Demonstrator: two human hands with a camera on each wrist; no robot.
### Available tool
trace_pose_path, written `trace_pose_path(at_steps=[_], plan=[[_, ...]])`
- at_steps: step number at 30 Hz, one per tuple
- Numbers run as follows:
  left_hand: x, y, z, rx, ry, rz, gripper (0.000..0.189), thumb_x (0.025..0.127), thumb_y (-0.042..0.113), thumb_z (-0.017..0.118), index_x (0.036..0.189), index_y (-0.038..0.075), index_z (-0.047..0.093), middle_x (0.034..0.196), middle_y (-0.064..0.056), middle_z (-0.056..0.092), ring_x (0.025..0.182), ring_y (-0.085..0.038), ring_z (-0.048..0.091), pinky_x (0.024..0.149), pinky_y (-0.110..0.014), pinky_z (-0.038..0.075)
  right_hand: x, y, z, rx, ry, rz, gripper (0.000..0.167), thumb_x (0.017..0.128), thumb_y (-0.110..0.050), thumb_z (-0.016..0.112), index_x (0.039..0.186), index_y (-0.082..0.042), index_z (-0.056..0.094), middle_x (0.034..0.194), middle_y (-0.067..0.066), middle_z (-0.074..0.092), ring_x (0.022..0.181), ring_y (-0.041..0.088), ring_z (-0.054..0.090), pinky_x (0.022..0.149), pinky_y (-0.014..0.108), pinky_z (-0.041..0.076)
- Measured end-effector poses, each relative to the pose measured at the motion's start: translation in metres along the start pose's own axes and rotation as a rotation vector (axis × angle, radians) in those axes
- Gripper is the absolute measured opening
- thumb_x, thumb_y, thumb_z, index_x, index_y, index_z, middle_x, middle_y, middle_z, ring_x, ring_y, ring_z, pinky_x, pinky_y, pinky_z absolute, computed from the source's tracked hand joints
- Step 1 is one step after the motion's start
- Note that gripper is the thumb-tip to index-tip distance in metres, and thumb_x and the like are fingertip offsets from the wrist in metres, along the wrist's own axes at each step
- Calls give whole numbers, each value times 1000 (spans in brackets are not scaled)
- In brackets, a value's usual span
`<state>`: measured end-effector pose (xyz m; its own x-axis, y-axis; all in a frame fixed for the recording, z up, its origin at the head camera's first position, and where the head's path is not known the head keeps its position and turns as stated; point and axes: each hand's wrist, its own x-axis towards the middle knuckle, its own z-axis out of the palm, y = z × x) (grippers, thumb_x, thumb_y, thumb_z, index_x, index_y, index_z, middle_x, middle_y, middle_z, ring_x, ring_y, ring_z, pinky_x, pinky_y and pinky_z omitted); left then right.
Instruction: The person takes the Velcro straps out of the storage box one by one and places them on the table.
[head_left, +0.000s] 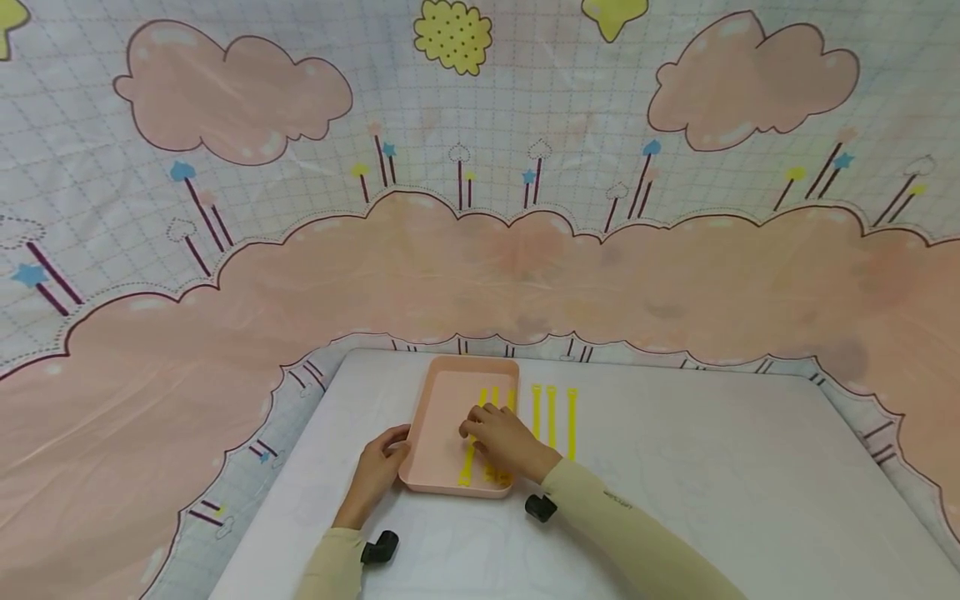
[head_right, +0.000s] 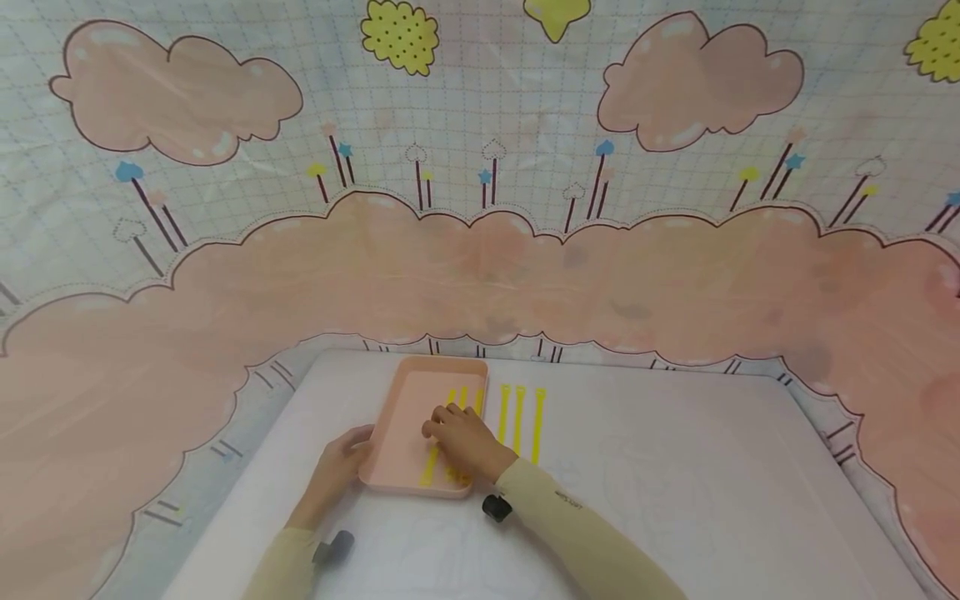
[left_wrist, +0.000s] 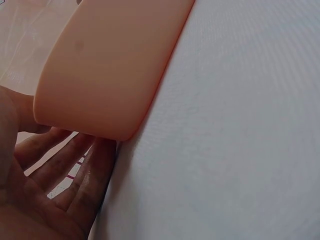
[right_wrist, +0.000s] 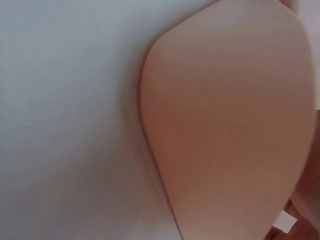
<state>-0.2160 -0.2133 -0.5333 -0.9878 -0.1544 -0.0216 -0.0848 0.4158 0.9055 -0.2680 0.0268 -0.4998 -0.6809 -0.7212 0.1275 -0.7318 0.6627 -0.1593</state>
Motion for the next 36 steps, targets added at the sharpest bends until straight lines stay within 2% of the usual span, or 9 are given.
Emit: trace_pose_path(at_steps=[8,20,29,36], plan=[[-1,1,0,-7,5,14,35,95,8,59,130,3,61,127,-19,65,101,-24,64,74,-21,49,6,5,8,-85,-2,-35,21,95,-15,63,113,-26,67,115,-4,61,106,16,55,84,32,44],[-2,3,1,2,5,10,36,95,6,58,131,2,60,127,-19,64,98,-22,63,73,-22,48,6,6,22,-149,13,-72,17,96,-16,61,107,-27,68,112,-5,60,102,14,54,77,26,37],[-2,0,1,-2,5,2,36,95,7,58,130,2,61,127,-19,64,98,-21,63,74,-22,49,10,6,15,-132,-61,-62,20,99,-18,57,115,-27,65,117,-4,59,107,15,53,85,31,42],[-1,-1,0,-26,-5,28,35,95,6,58,129,2,61,125,-20,65,99,-23,64,75,-23,49,14,8,10,-200,-101,-121,21,100,-19,55,116,-29,64,117,-3,59,106,16,53,82,31,44]])
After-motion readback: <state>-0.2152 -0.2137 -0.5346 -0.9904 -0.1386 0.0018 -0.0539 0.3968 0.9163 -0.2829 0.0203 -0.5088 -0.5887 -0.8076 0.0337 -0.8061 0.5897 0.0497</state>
